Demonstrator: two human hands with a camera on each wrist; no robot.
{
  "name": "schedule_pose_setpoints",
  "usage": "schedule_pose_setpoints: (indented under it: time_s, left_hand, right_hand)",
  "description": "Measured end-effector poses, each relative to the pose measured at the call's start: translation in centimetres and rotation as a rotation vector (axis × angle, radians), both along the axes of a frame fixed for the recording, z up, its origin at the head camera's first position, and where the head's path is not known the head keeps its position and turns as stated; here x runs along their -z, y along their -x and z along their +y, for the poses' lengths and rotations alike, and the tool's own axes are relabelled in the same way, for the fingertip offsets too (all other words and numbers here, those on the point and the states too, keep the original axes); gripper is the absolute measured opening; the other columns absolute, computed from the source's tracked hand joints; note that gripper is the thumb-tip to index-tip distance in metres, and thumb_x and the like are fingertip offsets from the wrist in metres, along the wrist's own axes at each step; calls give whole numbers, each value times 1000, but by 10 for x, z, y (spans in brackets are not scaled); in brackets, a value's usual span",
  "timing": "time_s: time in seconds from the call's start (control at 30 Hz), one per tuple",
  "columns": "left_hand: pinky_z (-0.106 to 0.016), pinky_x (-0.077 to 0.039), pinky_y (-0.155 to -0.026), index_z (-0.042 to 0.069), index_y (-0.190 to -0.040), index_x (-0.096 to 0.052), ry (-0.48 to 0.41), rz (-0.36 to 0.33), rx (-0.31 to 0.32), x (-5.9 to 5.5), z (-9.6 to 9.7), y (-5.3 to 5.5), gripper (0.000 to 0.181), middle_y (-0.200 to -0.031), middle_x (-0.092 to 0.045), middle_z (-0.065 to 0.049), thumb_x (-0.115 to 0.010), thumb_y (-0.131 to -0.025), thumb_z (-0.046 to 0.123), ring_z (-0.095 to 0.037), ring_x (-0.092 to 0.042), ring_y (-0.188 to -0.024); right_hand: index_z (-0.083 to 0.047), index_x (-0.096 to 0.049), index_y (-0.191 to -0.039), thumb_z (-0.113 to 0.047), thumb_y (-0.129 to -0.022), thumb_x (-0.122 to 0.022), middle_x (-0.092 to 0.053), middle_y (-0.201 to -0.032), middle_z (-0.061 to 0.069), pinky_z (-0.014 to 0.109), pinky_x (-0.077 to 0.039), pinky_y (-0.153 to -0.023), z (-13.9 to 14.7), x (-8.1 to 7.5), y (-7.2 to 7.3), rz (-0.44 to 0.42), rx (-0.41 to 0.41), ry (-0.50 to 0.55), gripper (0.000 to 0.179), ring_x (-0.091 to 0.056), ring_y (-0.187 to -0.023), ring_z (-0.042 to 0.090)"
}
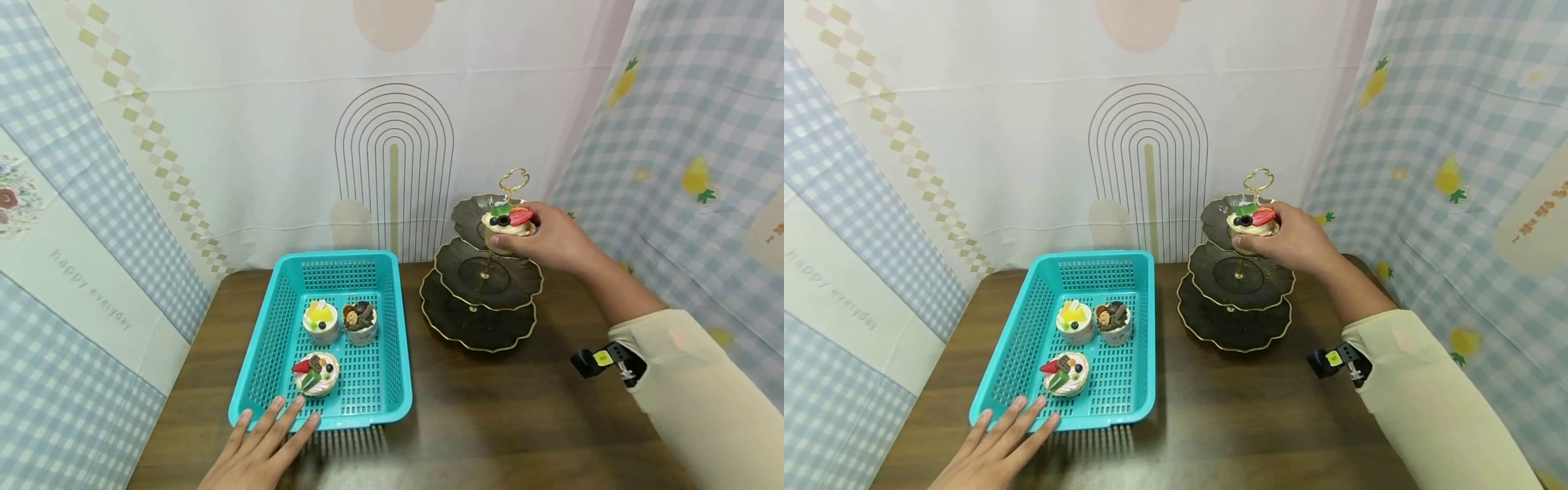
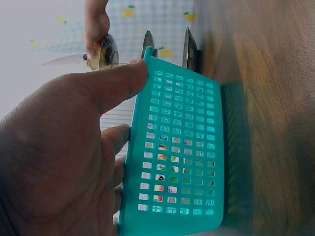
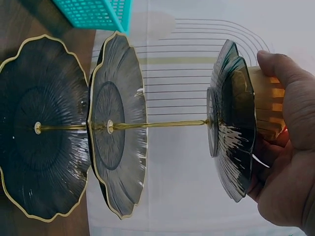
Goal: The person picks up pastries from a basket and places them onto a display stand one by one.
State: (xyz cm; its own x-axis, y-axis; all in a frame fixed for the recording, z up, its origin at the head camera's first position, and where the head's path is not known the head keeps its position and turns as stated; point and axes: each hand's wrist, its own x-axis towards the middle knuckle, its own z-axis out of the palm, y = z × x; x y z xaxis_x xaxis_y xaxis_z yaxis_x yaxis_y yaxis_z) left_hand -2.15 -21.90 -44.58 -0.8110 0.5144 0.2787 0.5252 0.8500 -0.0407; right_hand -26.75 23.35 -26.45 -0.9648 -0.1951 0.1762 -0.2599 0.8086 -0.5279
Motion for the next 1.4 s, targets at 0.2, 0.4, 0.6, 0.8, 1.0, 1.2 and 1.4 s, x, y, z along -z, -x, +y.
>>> schedule_pose_setpoints:
  time_s: [0.2, 0.4, 0.6, 0.8, 1.0, 1.2, 1.4]
  left_hand:
    - [-43, 8, -111, 27, -150, -25, -4, -9, -8, -1, 0, 0, 96, -156, -13, 2, -44, -73, 81, -25, -14, -141]
    - [-43, 7, -111, 28, -151, -23, -6, -11, -9, 1, 0, -1, 96, -156, -15, 2, -44, -73, 81, -25, -15, -141]
    - [-43, 8, -111, 27, -150, -27, -10, -11, -9, 2, 1, -1, 95, -156, -13, 3, -44, -73, 81, -25, -15, -141]
    - [-44, 7, -111, 27, -150, -26, -4, -3, -9, 2, 0, -2, 95, -156, -13, 2, -44, -73, 81, -24, -12, -142]
    - [-43, 7, -111, 27, -150, -26, -6, -6, -5, 1, 0, -2, 96, -156, -15, 1, -45, -74, 80, -25, -13, -141]
    - [-41, 9, -111, 27, -150, -25, -13, -31, -6, -2, 0, -1, 97, -156, -16, 1, -46, -73, 81, -25, -14, -141]
    - [-42, 8, -111, 27, -151, -23, -9, -32, -3, -3, 0, 0, 98, -156, -16, 0, -46, -72, 81, -25, -15, -141]
  right_hand:
    - [-11, -55, -119, -65, -72, -68, -58, -112, 12, 44, -42, -80, 1, 2, -1, 2, -3, -5, 72, -54, -98, 28]
    - [-10, -52, -123, -64, -73, -67, -56, -116, 14, 46, -42, -82, 4, 5, -4, -4, 4, 4, 75, -53, -101, 30]
    - [-6, -35, -143, -61, -75, -68, -50, -125, 19, 51, -39, -89, 6, 3, -9, 35, 46, 57, 94, -47, -113, 36]
    - [-9, -24, -149, -57, -77, -68, -42, -138, 12, 54, -31, -97, 3, -4, -18, 130, 91, 147, 98, -37, -123, 36]
    - [-12, -36, -142, -40, -80, -72, -45, -133, 3, 41, -29, -95, -5, -9, -27, 332, 89, 305, 78, -34, -117, 23]
    - [-4, -52, -127, -17, -77, -73, -54, -122, 7, 28, -29, -87, -27, -16, -46, 551, -18, 431, 56, -39, -105, 11]
    - [11, -54, -118, 1, -72, -70, -55, -116, 22, 25, -34, -85, -60, -22, -74, 606, -273, 427, 50, -45, -100, 13]
